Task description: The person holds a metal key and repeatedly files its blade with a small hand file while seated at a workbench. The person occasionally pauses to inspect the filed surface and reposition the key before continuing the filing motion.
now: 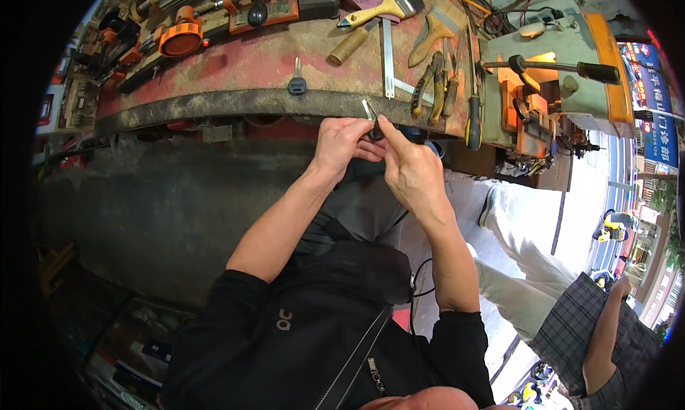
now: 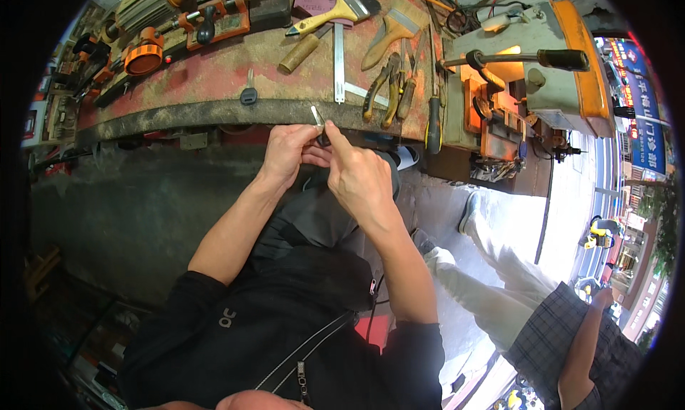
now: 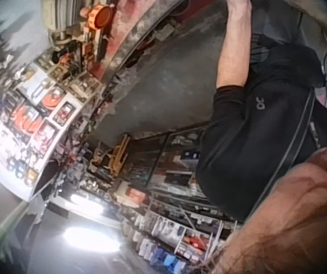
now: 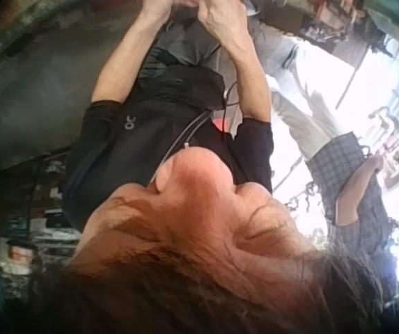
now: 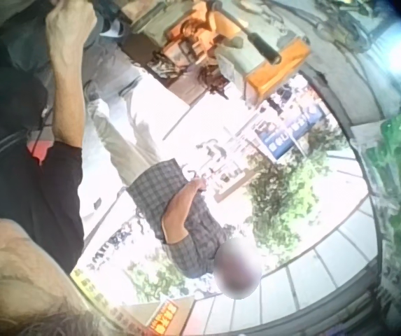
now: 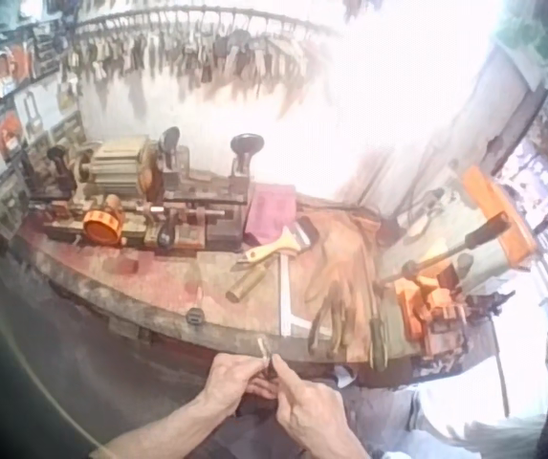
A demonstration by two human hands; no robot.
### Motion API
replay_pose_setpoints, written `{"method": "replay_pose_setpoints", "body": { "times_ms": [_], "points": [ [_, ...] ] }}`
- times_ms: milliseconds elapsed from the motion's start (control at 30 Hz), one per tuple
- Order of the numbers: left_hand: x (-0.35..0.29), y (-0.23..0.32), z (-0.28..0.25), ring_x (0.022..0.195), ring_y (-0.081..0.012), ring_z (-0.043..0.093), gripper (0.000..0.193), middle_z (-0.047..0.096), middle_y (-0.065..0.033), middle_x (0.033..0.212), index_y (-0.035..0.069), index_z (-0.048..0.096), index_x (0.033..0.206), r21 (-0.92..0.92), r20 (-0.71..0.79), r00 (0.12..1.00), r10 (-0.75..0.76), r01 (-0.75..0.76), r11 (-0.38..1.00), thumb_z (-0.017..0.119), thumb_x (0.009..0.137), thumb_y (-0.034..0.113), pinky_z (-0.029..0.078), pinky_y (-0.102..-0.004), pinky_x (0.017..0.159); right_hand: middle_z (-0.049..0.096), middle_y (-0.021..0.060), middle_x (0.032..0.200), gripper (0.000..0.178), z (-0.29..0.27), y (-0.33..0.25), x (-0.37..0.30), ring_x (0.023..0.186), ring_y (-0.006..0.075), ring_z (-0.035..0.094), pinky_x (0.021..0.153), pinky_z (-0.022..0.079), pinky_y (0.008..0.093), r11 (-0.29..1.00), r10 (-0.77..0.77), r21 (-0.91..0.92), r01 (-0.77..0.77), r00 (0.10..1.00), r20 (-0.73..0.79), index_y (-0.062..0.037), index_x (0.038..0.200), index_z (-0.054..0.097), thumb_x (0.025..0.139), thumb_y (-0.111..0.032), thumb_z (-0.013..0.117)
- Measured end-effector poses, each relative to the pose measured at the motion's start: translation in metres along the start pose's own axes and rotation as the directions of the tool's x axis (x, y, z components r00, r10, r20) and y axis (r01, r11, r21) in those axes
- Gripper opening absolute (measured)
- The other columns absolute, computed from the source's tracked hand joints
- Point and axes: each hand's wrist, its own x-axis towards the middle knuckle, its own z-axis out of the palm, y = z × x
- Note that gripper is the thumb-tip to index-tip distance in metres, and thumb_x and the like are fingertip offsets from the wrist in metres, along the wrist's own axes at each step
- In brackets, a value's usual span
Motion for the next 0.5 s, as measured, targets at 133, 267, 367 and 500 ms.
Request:
{"method": "replay_pose_setpoints", "body": {
  "times_ms": [133, 267, 367, 500],
  "points": [
    [0.000, 0.001, -0.001, 0.067, -0.0229, 0.075, 0.030, 0.074, -0.0199, 0.085, -0.010, 0.071, 0.094, 0.018, 0.032, 0.999, 0.005, -0.006, 1.000, 0.056, 0.098, 0.016, 0.062, -0.0302, 0.059, 0.075, 0.0186, 0.096, 0.043, -0.007, 0.003, -0.005, 0.085, 0.0402, 0.071, 0.076, 0.057, 0.0475, 0.997, -0.005, 0.081, 0.005, 1.000, 0.000, -0.0082, 0.134, 0.065, 0.091, -0.008, 0.059],
    [-0.004, 0.002, 0.002, 0.068, -0.0230, 0.075, 0.032, 0.075, -0.0197, 0.086, -0.011, 0.071, 0.096, 0.063, 0.029, 0.999, 0.021, -0.022, 0.998, 0.056, 0.098, 0.017, 0.062, -0.0303, 0.059, 0.075, 0.0193, 0.096, 0.036, -0.012, 0.006, -0.011, 0.088, 0.0395, 0.072, 0.078, 0.057, 0.0447, 0.967, 0.085, 0.238, -0.088, 0.996, 0.024, -0.0071, 0.131, 0.066, 0.096, -0.011, 0.059],
    [-0.016, -0.001, 0.004, 0.067, -0.0223, 0.074, 0.031, 0.074, -0.0188, 0.085, -0.010, 0.072, 0.095, 0.133, 0.026, 0.995, 0.101, -0.103, 0.986, 0.057, 0.097, 0.017, 0.061, -0.0298, 0.059, 0.073, 0.0189, 0.087, 0.034, -0.008, 0.006, -0.012, 0.077, 0.0321, 0.071, 0.072, 0.055, 0.0394, 0.932, 0.112, 0.352, -0.089, 0.993, -0.046, -0.0050, 0.129, 0.066, 0.097, -0.016, 0.062],
    [-0.043, -0.012, 0.015, 0.058, -0.0299, 0.069, 0.024, 0.066, -0.0174, 0.064, -0.002, 0.068, 0.077, 0.661, 0.277, 0.817, 0.506, -0.544, 0.518, 0.064, 0.093, 0.016, 0.052, -0.0417, 0.053, 0.067, 0.0168, 0.070, 0.038, -0.001, 0.002, -0.007, 0.057, 0.0180, 0.064, 0.056, 0.049, 0.0326, 0.877, 0.122, 0.478, -0.041, 0.983, -0.140, 0.0054, 0.111, 0.067, 0.091, -0.025, 0.077]
  ]
}}
